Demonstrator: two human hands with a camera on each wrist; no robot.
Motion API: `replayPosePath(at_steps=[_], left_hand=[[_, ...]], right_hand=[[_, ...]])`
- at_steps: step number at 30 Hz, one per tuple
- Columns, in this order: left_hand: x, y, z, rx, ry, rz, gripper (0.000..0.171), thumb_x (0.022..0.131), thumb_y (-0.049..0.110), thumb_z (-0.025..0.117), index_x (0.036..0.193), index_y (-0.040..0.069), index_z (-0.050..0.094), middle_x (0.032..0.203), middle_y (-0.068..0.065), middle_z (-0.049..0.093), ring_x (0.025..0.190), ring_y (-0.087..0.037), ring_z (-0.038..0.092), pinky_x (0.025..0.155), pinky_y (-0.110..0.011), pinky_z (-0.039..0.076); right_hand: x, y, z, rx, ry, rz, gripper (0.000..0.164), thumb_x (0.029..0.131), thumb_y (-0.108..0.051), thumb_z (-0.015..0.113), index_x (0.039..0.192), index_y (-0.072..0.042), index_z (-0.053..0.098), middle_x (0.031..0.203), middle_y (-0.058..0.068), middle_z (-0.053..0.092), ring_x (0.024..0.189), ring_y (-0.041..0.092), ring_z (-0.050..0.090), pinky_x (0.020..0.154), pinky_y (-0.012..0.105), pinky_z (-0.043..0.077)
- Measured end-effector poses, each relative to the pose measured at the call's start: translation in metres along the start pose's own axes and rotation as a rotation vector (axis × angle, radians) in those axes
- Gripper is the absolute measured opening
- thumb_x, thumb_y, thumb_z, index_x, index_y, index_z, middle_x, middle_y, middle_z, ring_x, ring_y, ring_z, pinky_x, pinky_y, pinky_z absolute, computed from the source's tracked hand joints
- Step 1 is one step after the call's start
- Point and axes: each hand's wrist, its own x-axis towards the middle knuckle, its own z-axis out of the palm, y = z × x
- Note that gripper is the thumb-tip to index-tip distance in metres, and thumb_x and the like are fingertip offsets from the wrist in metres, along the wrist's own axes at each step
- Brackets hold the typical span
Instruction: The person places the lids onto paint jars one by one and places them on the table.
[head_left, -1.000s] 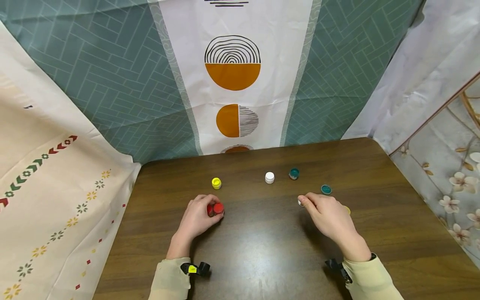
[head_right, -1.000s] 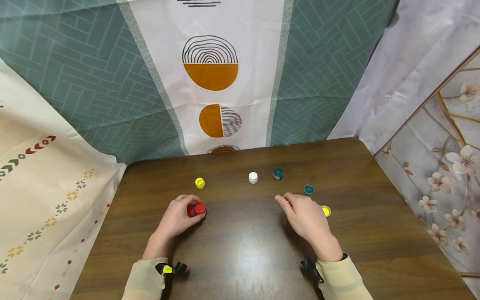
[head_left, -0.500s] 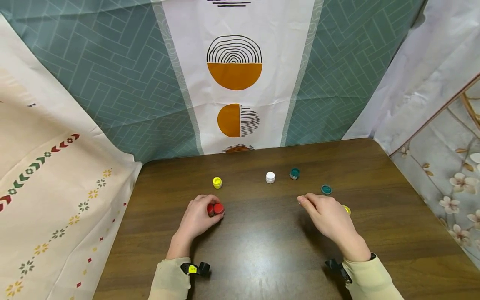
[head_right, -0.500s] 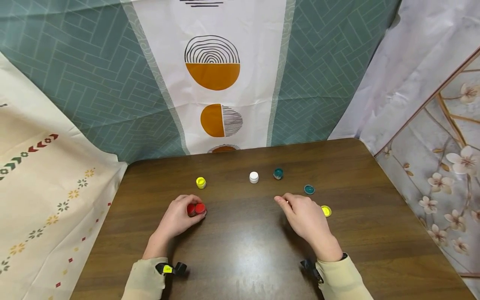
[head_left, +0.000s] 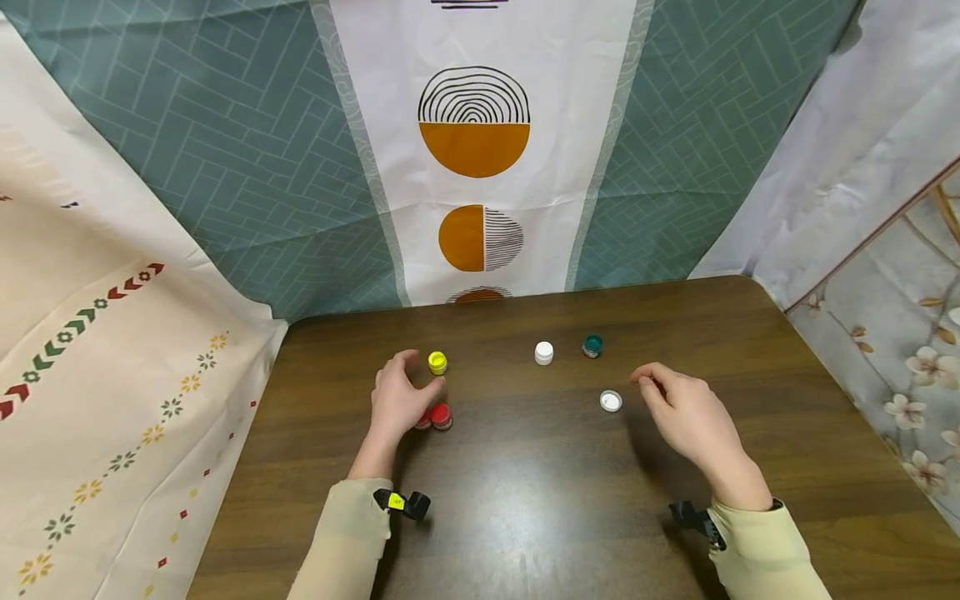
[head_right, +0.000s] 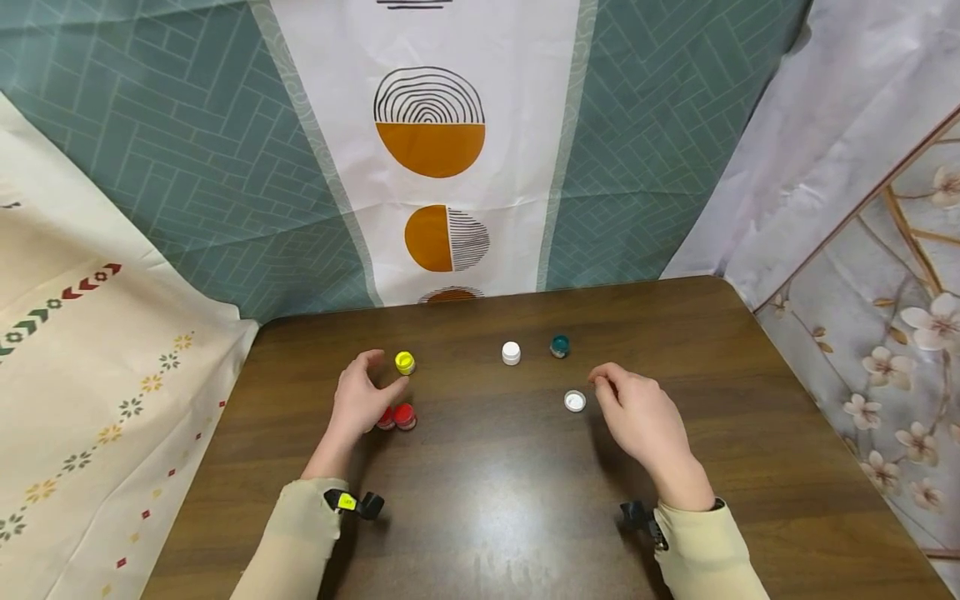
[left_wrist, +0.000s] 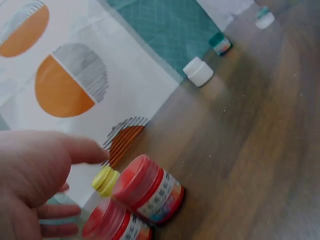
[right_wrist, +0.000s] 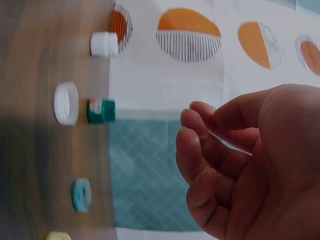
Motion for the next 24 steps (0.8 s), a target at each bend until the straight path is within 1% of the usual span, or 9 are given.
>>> replayPosePath(at_steps=[2, 4, 7, 9, 12, 15, 19, 24], left_hand=[[0.006, 0.004, 0.003, 0.016, -0.006, -0.066, 0.073, 0.091, 0.038, 0.082, 0.149, 0.005, 0.054, 0.143, -0.018, 0.060, 0.132, -0.040, 0.047, 0.107, -0.065, 0.036], [0.011, 0.006, 0.006, 0.042, -0.020, -0.113, 0.074, 0.090, 0.040, 0.082, 0.148, 0.005, 0.054, 0.143, -0.018, 0.060, 0.134, -0.041, 0.047, 0.107, -0.067, 0.035], [0.018, 0.009, 0.010, 0.080, -0.040, -0.160, 0.071, 0.090, 0.042, 0.083, 0.145, 0.005, 0.057, 0.139, -0.017, 0.063, 0.133, -0.042, 0.047, 0.106, -0.067, 0.035], [0.021, 0.010, 0.012, 0.101, -0.046, -0.181, 0.069, 0.090, 0.042, 0.084, 0.143, 0.005, 0.059, 0.135, -0.016, 0.064, 0.133, -0.042, 0.046, 0.106, -0.068, 0.034], [0.026, 0.013, 0.014, 0.120, -0.036, -0.207, 0.065, 0.091, 0.041, 0.085, 0.139, 0.005, 0.062, 0.129, -0.017, 0.064, 0.131, -0.042, 0.045, 0.106, -0.067, 0.033], [0.029, 0.014, 0.015, 0.143, -0.020, -0.219, 0.063, 0.091, 0.041, 0.085, 0.137, 0.005, 0.063, 0.128, -0.018, 0.063, 0.132, -0.042, 0.045, 0.105, -0.068, 0.034], [0.032, 0.014, 0.018, 0.165, -0.004, -0.222, 0.059, 0.091, 0.042, 0.086, 0.133, 0.006, 0.066, 0.129, -0.019, 0.063, 0.131, -0.043, 0.046, 0.105, -0.068, 0.034], [0.033, 0.015, 0.022, 0.185, 0.007, -0.224, 0.055, 0.089, 0.042, 0.088, 0.128, 0.007, 0.070, 0.128, -0.019, 0.063, 0.127, -0.041, 0.048, 0.104, -0.068, 0.034]], right_hand=[[0.000, 0.005, -0.006, -0.003, 0.004, 0.022, 0.030, 0.114, -0.026, 0.048, 0.125, -0.012, 0.073, 0.090, 0.003, 0.068, 0.069, 0.020, 0.052, 0.062, 0.038, 0.042], [-0.001, 0.009, -0.010, -0.005, 0.008, 0.035, 0.031, 0.115, -0.027, 0.048, 0.126, -0.012, 0.073, 0.095, 0.005, 0.071, 0.070, 0.019, 0.054, 0.063, 0.038, 0.042], [-0.002, 0.014, -0.012, -0.002, 0.008, 0.045, 0.032, 0.115, -0.028, 0.048, 0.126, -0.012, 0.074, 0.105, 0.008, 0.075, 0.072, 0.020, 0.055, 0.065, 0.038, 0.043], [-0.002, 0.016, -0.011, 0.005, 0.002, 0.046, 0.032, 0.115, -0.029, 0.049, 0.126, -0.012, 0.074, 0.108, 0.008, 0.076, 0.075, 0.019, 0.058, 0.066, 0.038, 0.045], [-0.003, 0.017, -0.008, 0.019, -0.015, 0.049, 0.032, 0.115, -0.030, 0.049, 0.127, -0.012, 0.073, 0.105, 0.006, 0.076, 0.079, 0.019, 0.061, 0.068, 0.039, 0.047], [-0.004, 0.018, -0.005, 0.024, -0.022, 0.053, 0.032, 0.115, -0.030, 0.050, 0.128, -0.012, 0.073, 0.104, 0.004, 0.075, 0.083, 0.019, 0.064, 0.070, 0.040, 0.049], [-0.005, 0.019, -0.004, 0.025, -0.020, 0.063, 0.032, 0.115, -0.028, 0.050, 0.128, -0.012, 0.073, 0.102, 0.003, 0.074, 0.084, 0.020, 0.064, 0.071, 0.041, 0.050], [-0.007, 0.022, -0.006, 0.030, -0.027, 0.076, 0.033, 0.115, -0.030, 0.048, 0.129, -0.012, 0.073, 0.096, 0.002, 0.072, 0.082, 0.020, 0.062, 0.070, 0.040, 0.048]])
